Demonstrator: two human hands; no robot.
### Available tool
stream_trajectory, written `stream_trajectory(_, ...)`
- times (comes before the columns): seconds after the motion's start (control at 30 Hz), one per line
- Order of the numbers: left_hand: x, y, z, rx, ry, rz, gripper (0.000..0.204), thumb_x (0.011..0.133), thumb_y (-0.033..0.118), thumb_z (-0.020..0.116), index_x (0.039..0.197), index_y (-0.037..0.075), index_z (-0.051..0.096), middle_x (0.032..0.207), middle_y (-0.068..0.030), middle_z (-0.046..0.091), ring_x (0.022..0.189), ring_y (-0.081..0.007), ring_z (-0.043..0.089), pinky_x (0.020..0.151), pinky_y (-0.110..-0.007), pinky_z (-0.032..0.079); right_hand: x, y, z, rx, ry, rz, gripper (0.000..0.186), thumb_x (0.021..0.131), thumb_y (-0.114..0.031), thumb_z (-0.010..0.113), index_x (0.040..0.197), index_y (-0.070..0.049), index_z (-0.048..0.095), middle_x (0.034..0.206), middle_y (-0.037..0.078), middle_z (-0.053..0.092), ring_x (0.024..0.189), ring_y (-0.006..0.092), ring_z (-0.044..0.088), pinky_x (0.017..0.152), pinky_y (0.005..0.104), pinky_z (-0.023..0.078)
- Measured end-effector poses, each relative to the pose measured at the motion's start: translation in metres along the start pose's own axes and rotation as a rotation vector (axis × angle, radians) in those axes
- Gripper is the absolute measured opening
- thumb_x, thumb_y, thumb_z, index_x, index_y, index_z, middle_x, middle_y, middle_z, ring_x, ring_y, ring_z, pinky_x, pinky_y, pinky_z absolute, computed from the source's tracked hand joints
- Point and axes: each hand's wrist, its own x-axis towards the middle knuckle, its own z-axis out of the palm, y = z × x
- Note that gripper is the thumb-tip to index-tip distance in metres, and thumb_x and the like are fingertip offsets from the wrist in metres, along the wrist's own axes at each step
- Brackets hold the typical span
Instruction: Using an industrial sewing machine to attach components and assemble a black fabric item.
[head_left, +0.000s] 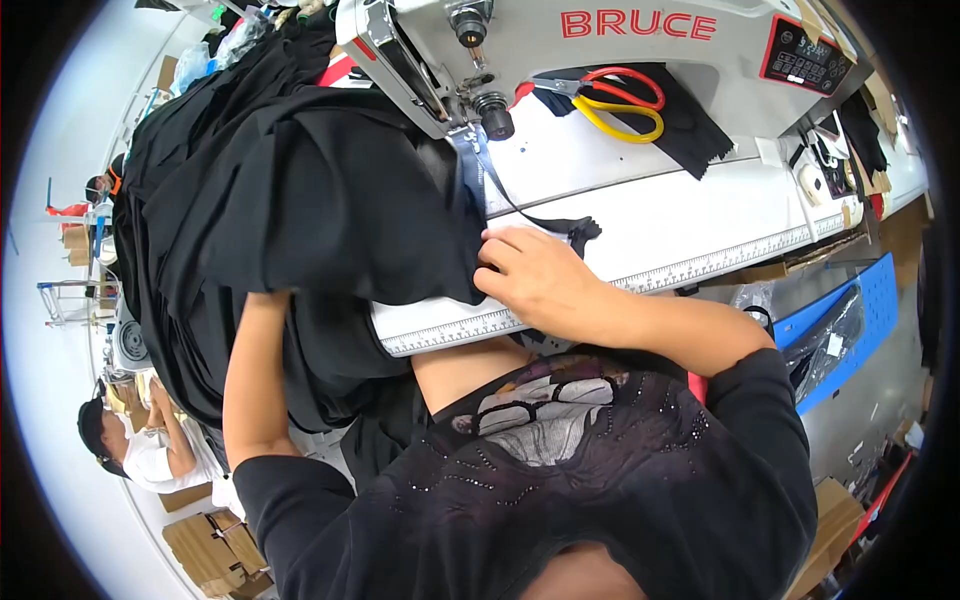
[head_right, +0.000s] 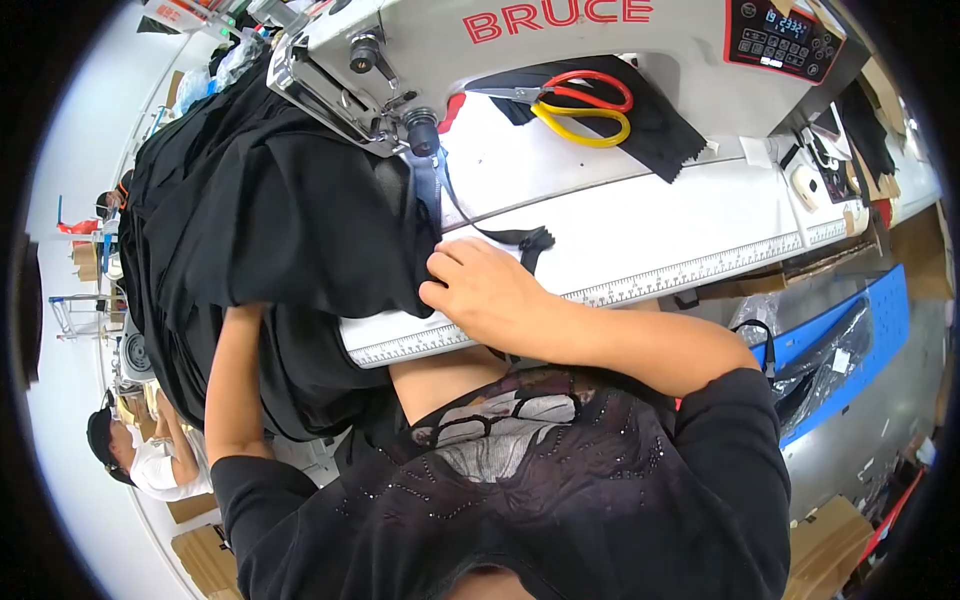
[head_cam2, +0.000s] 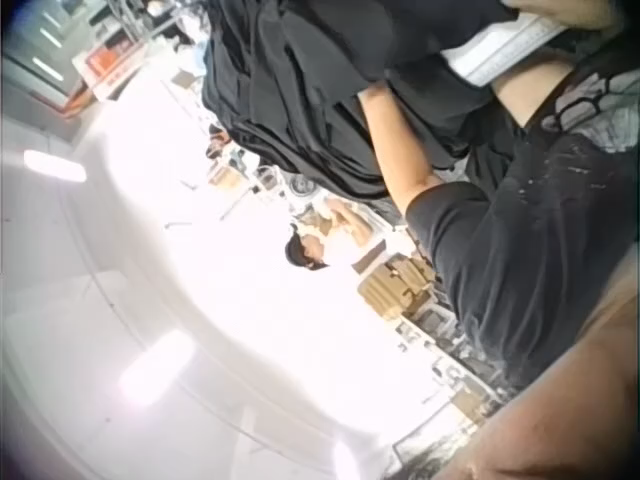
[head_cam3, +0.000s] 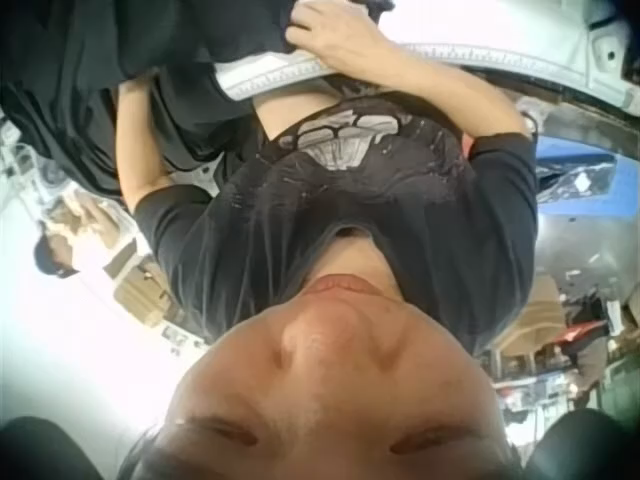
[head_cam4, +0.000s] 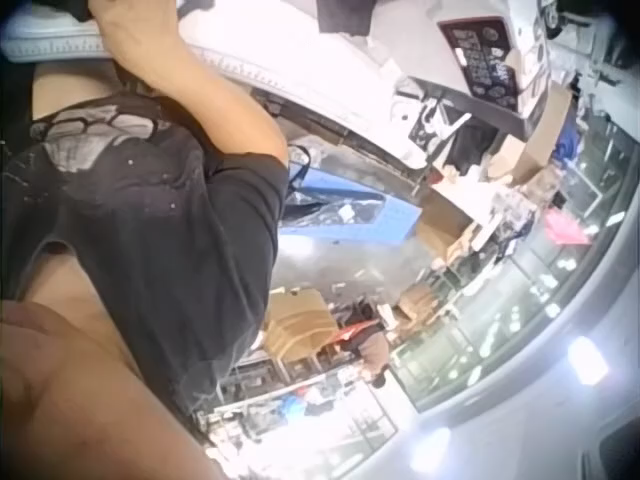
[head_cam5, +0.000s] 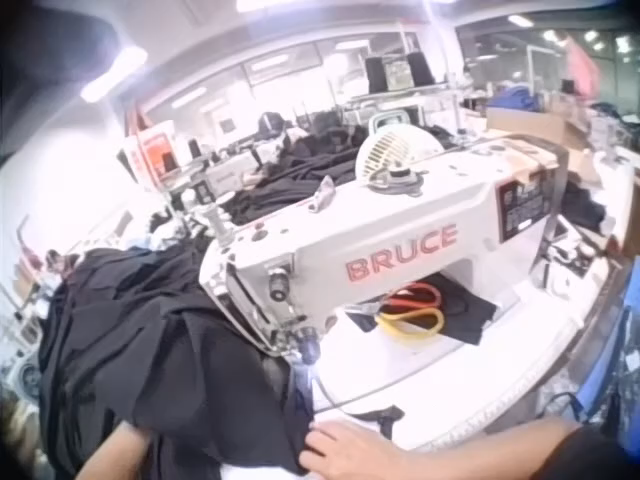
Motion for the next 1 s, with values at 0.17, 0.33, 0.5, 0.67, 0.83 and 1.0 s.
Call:
stream_trajectory(0.17,-0.031,0.042,-0.094,-0.176,-0.541,0.194,0.046,0.093,0.024,0.057,0.131,-0.001,0.052,0.136,-0.0183,0.051,0.129,-0.0310,0.047,0.109,-0.039,0.035,-0.007,0.002,-0.005,-0.088,0.033,0.014,0.018,0.077,-0.009,0.057,0.094,-0.003,0.054,0.114,0.019,0.055,0.123,0.0376,0.047,0.104,0.0461,0.036)
stream_trajectory(0.33,-0.025,0.095,-0.148,-1.266,-0.405,0.670,0.025,0.090,0.013,0.061,0.108,-0.004,0.064,0.106,-0.0165,0.067,0.101,-0.0321,0.064,0.087,-0.035,0.050,-0.001,-0.005,-0.004,-0.197,-0.114,0.033,0.024,0.079,-0.011,0.056,0.100,-0.002,0.056,0.119,0.021,0.055,0.125,0.0379,0.046,0.106,0.0469,0.034)
stream_trajectory(0.5,0.062,0.144,-0.102,-1.117,0.079,0.325,0.013,0.088,0.015,0.063,0.091,0.003,0.061,0.087,-0.0117,0.062,0.083,-0.0311,0.061,0.074,-0.038,0.048,-0.007,-0.015,-0.013,-0.365,-0.108,-0.100,0.017,0.080,-0.015,0.054,0.089,-0.002,0.057,0.096,0.019,0.059,0.109,0.0360,0.056,0.098,0.0451,0.041)
stream_trajectory(0.67,0.064,0.107,-0.061,-0.521,0.197,0.248,0.017,0.081,0.020,0.068,0.083,0.008,0.056,0.085,-0.0068,0.053,0.091,-0.0273,0.055,0.072,-0.042,0.043,-0.008,-0.012,-0.019,-0.257,0.004,-0.038,0.011,0.075,-0.012,0.056,0.079,-0.003,0.052,0.088,0.017,0.057,0.097,0.0312,0.061,0.092,0.0393,0.047)
stream_trajectory(0.83,0.057,0.098,-0.061,-0.274,0.311,0.401,0.020,0.081,0.019,0.062,0.099,0.010,0.060,0.103,-0.0028,0.058,0.101,-0.0226,0.056,0.083,-0.041,0.042,0.005,-0.007,-0.015,-0.243,-0.107,-0.110,0.014,0.070,-0.011,0.058,0.079,-0.001,0.053,0.082,0.017,0.060,0.087,0.0308,0.065,0.083,0.0368,0.051)
stream_trajectory(1.0,0.064,0.111,-0.058,-0.394,0.375,0.747,0.025,0.081,0.018,0.057,0.103,0.007,0.062,0.113,-0.0029,0.060,0.100,-0.0166,0.057,0.085,-0.029,0.044,0.008,-0.016,-0.023,-0.317,-0.121,-0.148,0.015,0.068,-0.012,0.059,0.076,0.000,0.055,0.079,0.018,0.062,0.082,0.0314,0.067,0.078,0.0362,0.053)
